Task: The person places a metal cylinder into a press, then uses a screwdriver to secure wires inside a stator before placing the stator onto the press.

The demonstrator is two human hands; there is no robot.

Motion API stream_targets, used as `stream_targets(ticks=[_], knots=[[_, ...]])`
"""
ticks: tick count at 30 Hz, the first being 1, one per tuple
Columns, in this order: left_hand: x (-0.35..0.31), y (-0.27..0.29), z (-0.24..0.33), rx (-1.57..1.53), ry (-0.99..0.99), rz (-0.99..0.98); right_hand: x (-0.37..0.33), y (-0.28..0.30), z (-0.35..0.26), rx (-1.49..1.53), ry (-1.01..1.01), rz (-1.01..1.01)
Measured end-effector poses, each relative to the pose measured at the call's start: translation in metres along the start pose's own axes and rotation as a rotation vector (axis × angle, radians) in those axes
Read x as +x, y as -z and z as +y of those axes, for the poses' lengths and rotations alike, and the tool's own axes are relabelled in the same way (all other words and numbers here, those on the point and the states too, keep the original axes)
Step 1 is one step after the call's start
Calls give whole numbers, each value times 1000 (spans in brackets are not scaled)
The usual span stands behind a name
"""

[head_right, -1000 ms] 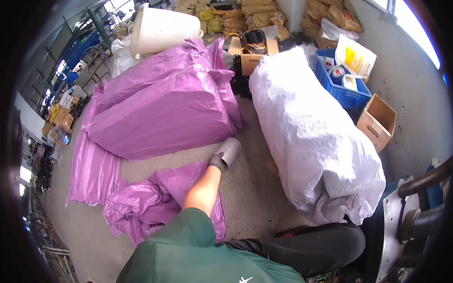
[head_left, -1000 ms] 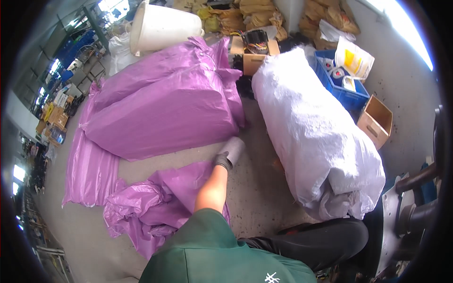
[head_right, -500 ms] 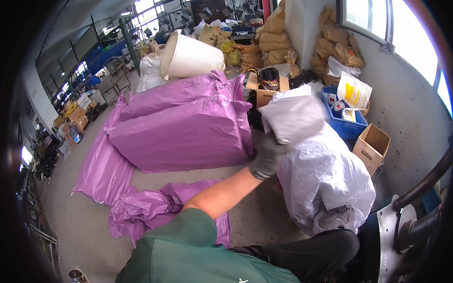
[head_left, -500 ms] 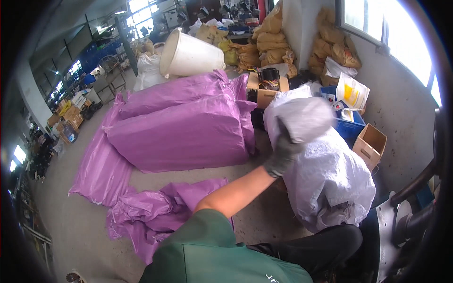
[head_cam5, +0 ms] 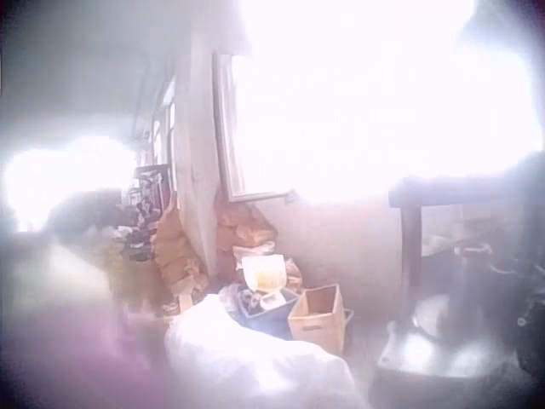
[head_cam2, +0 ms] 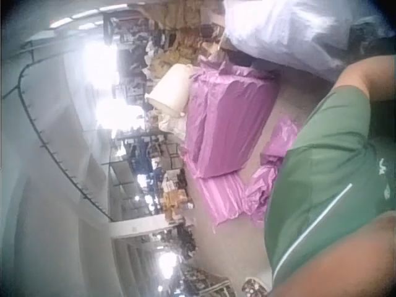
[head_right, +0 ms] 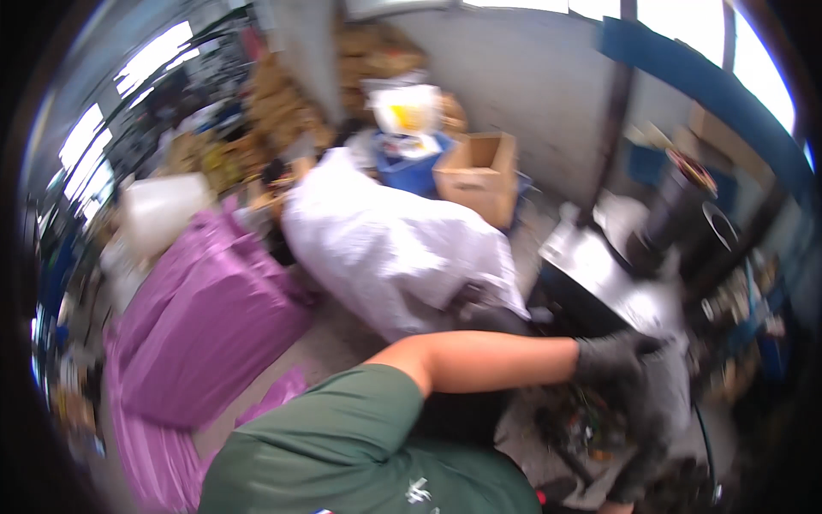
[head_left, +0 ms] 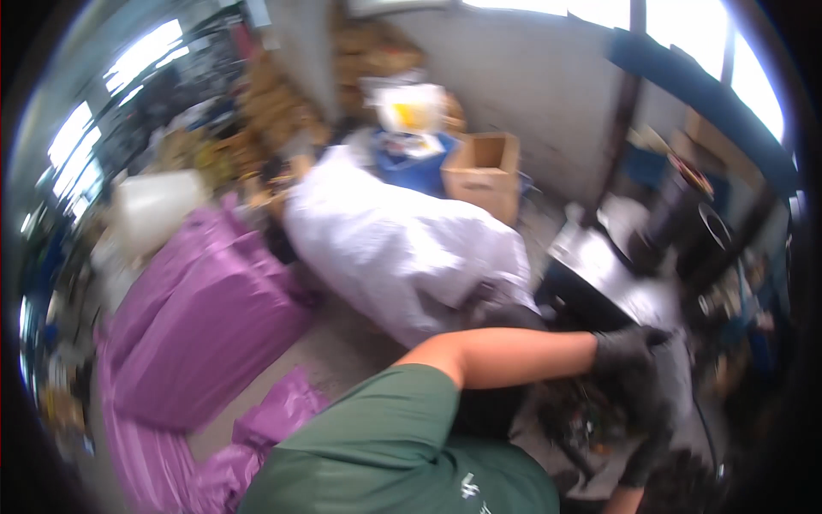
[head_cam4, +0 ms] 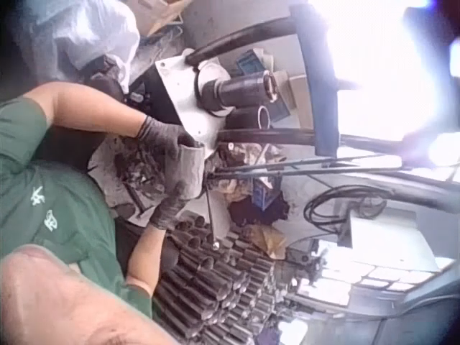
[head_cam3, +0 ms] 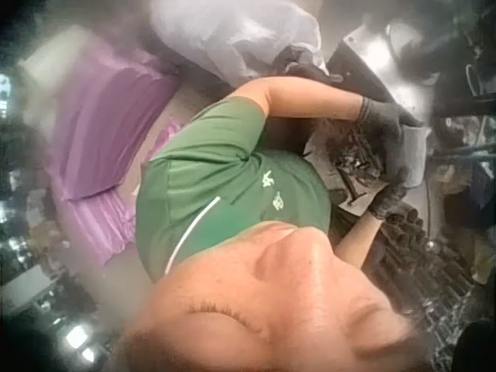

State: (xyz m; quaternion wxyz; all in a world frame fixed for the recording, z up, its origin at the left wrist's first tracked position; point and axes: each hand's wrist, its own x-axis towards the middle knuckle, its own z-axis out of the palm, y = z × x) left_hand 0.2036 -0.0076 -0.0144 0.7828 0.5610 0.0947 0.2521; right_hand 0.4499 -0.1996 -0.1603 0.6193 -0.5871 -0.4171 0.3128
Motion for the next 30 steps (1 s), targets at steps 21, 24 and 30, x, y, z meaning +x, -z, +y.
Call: stream_targets(ticks=[21,24,30], knots=[[15,24,-72,261,578,-371,-2,-30,-54,477,-382,125],[9,4,-67,765,319,-645,3,-5,-28,614,-516,217],[-2,5,-98,1413,-491,-498,-4,7,-15,851,-703,241]])
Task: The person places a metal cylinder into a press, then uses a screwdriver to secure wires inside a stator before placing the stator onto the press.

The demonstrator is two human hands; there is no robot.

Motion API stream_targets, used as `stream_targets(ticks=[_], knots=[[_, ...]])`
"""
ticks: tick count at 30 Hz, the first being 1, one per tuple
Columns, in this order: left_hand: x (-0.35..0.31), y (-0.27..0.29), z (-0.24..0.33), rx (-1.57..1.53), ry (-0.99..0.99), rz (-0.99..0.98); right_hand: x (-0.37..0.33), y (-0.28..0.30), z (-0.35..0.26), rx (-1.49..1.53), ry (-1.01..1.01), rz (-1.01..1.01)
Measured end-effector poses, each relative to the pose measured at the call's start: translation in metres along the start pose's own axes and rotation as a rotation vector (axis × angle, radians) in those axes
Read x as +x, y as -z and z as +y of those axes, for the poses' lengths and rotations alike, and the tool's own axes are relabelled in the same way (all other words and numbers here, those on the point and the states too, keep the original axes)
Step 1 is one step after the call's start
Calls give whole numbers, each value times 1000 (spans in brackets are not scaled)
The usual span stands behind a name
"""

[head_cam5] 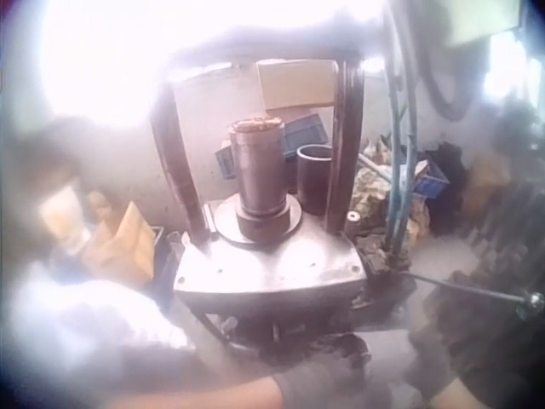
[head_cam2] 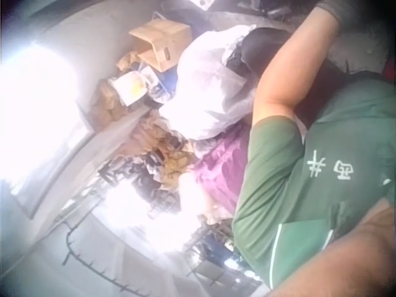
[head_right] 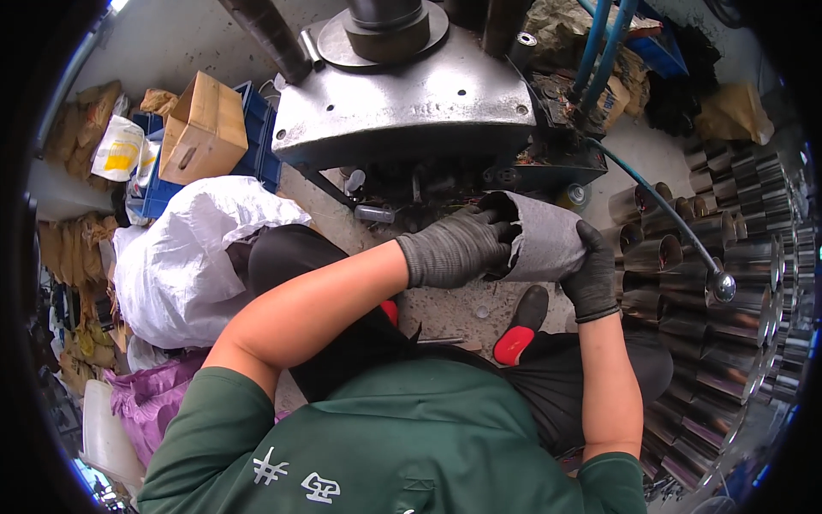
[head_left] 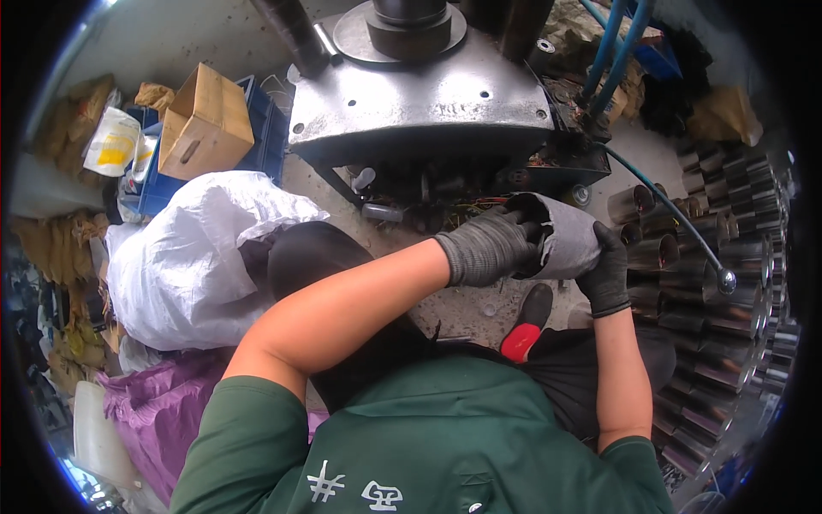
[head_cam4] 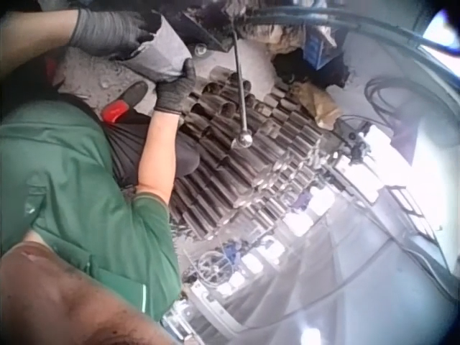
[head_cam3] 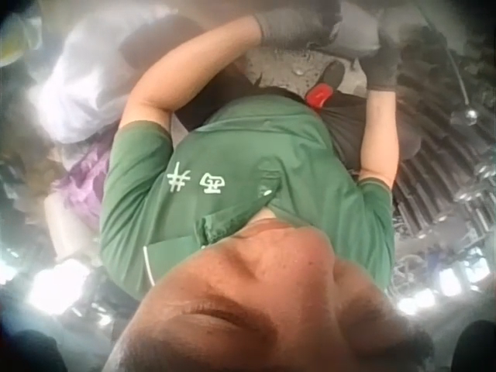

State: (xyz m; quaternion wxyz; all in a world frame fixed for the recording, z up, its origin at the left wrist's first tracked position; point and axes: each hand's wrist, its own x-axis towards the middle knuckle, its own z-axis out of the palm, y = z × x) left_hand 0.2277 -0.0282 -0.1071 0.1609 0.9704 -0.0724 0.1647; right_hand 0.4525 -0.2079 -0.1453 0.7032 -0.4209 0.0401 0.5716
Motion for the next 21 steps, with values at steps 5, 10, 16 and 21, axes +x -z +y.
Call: stream_targets(ticks=[5,10,16,21], knots=[[11,19,-4,-299,416,-385,8,25,8,5,-141,141],[-3,37,-53,-295,872,-21,14,33,23,-147,-205,282],[-7,53,-59,-294,949,189,32,67,158,-1806,294,-36],[-13,46,-59,-432,997,179,23,33,238,-2132,686,-527]])
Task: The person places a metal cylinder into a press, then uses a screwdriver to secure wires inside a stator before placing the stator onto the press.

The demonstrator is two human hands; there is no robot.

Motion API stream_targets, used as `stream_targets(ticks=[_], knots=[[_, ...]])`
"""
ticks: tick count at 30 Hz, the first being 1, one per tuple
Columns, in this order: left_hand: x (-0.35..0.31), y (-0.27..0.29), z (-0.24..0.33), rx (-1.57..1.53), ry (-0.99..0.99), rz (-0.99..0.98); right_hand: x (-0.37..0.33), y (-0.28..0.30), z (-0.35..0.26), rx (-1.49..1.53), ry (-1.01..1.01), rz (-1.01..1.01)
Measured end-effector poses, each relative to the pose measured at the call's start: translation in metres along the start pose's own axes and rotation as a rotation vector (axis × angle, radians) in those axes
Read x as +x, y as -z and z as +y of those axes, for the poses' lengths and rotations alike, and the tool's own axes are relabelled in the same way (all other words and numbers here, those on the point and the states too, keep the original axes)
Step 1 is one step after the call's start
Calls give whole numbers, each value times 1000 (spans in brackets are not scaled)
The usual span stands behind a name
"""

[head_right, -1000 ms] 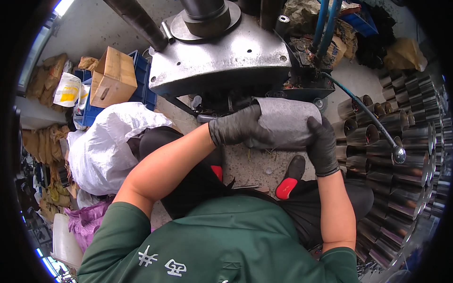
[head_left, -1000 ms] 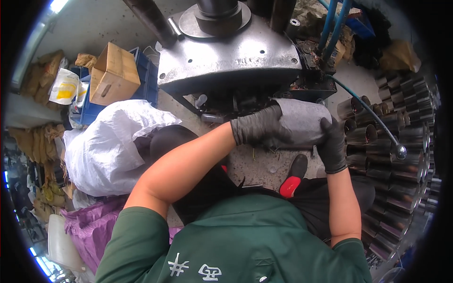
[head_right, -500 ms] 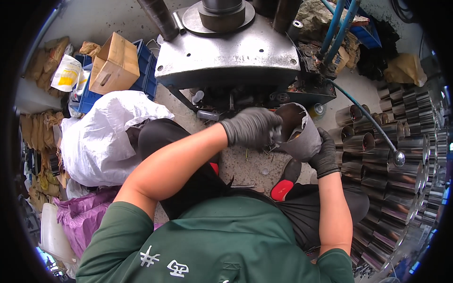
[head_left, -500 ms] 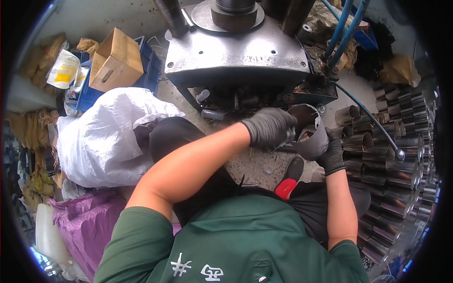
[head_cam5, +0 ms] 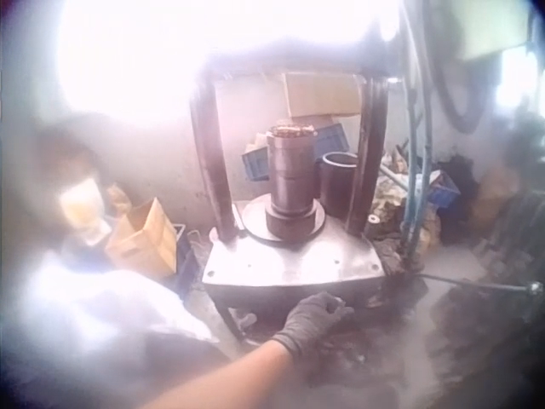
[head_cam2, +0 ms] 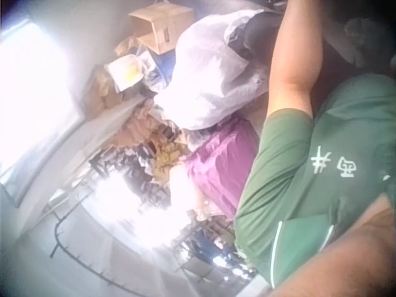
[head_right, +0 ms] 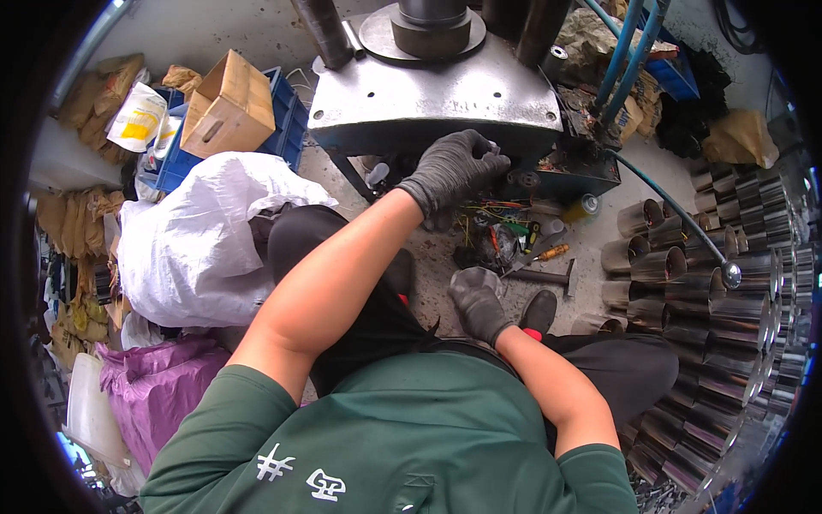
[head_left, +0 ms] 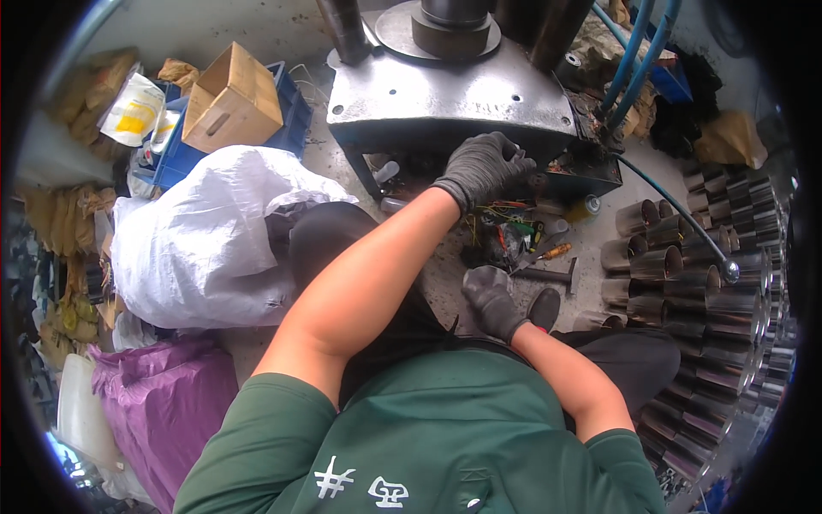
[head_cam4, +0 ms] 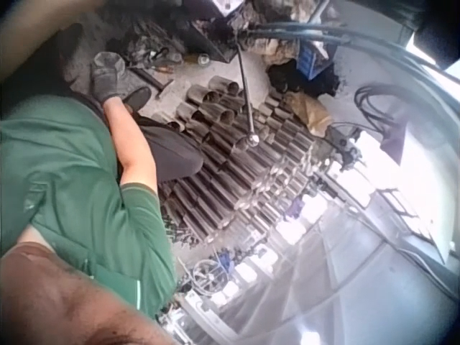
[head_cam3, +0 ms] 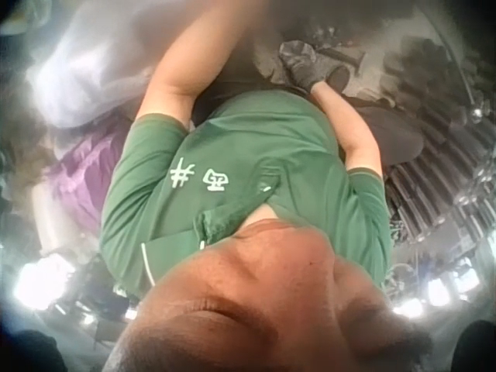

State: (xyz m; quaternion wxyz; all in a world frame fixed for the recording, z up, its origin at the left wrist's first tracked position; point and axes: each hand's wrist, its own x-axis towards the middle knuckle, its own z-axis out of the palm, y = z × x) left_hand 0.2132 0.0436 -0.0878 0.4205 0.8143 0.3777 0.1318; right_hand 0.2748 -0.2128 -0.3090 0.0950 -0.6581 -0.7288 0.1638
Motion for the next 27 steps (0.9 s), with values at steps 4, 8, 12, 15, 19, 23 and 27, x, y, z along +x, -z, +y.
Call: stream_targets(ticks=[4,8,12,15,19,23,27], knots=[[4,-3,-15,34,-15,-24,-8,-12,13,-11,66,94],[0,-5,-34,132,-27,-134,11,46,31,-196,-73,-129],[-16,-24,-24,-232,-85,-566,17,90,52,644,-361,714],[-38,-55,-36,-276,-201,-633,32,159,44,738,-471,644],[-45,-76,-25,-474,-305,-221,38,173,43,1624,-197,689],[-15,-42,-29,-701,-145,168,39,173,46,1285,-138,808],[-19,78,-44,-402,-436,79,39,142,79,1307,-347,584]])
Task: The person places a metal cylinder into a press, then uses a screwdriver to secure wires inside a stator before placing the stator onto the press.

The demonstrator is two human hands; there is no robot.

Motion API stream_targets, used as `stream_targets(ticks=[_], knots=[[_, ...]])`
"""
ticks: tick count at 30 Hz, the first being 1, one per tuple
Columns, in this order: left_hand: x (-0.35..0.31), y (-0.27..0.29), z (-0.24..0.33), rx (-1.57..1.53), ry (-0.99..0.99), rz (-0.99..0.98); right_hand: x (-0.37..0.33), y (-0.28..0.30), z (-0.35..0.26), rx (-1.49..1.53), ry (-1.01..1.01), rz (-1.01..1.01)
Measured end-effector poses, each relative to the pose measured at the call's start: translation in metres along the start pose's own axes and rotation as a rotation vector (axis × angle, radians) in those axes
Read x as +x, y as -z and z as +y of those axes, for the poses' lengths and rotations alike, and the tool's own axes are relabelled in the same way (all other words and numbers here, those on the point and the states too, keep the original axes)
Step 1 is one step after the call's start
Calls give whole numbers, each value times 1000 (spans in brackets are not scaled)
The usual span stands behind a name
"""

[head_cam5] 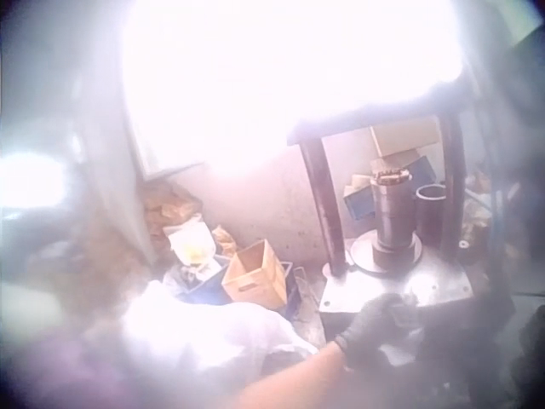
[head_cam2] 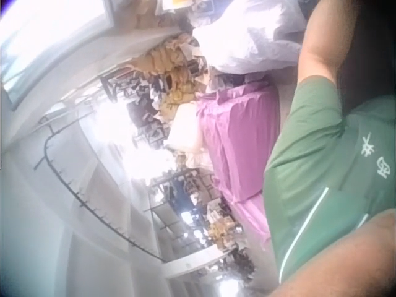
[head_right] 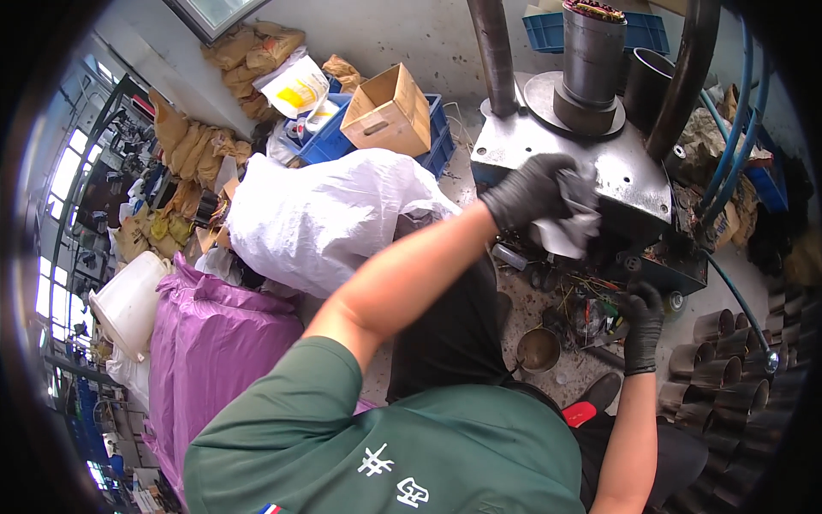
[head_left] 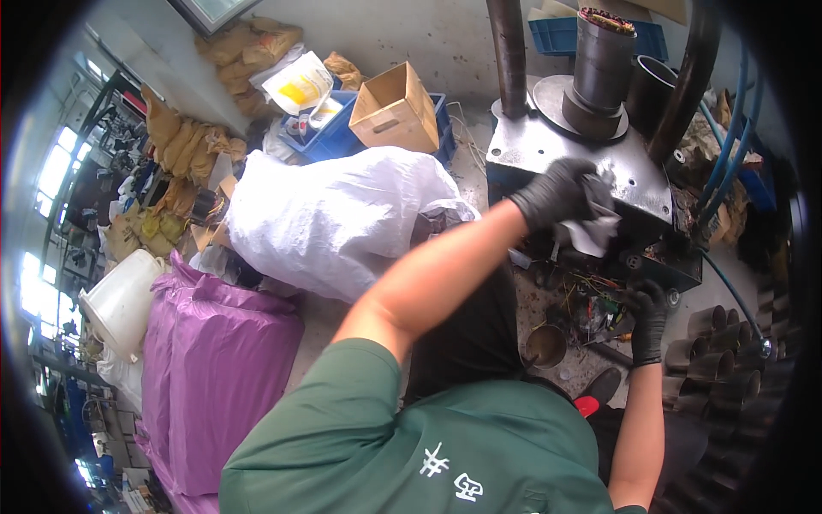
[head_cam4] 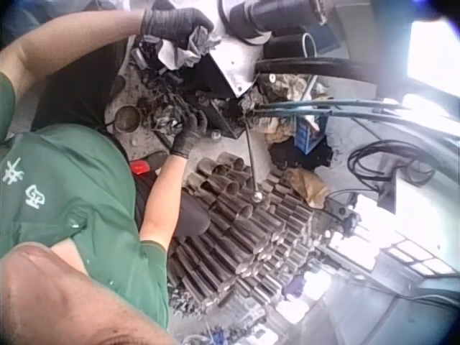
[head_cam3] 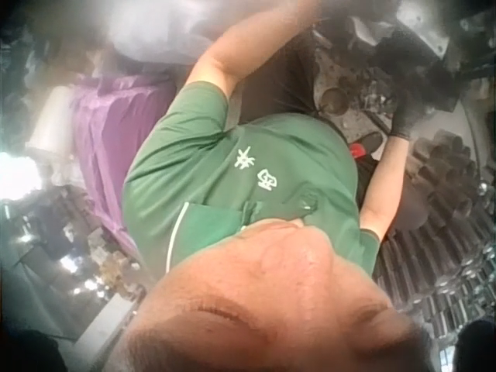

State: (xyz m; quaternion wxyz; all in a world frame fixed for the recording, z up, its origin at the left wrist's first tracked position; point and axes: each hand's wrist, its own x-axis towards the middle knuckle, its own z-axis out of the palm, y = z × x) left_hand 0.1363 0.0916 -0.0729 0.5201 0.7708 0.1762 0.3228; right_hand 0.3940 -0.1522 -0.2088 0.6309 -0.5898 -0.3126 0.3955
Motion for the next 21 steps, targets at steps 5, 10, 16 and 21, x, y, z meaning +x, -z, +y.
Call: stream_targets(ticks=[5,10,16,21], knots=[[-32,107,45,-50,381,136,11,110,162,14,-446,-61],[-188,131,106,-540,429,59,-31,67,203,-907,-306,-485],[-229,117,25,815,639,2,-58,37,182,-1209,-301,-699],[-201,188,-7,1471,793,-409,-60,-1,143,-1255,-332,-787]])
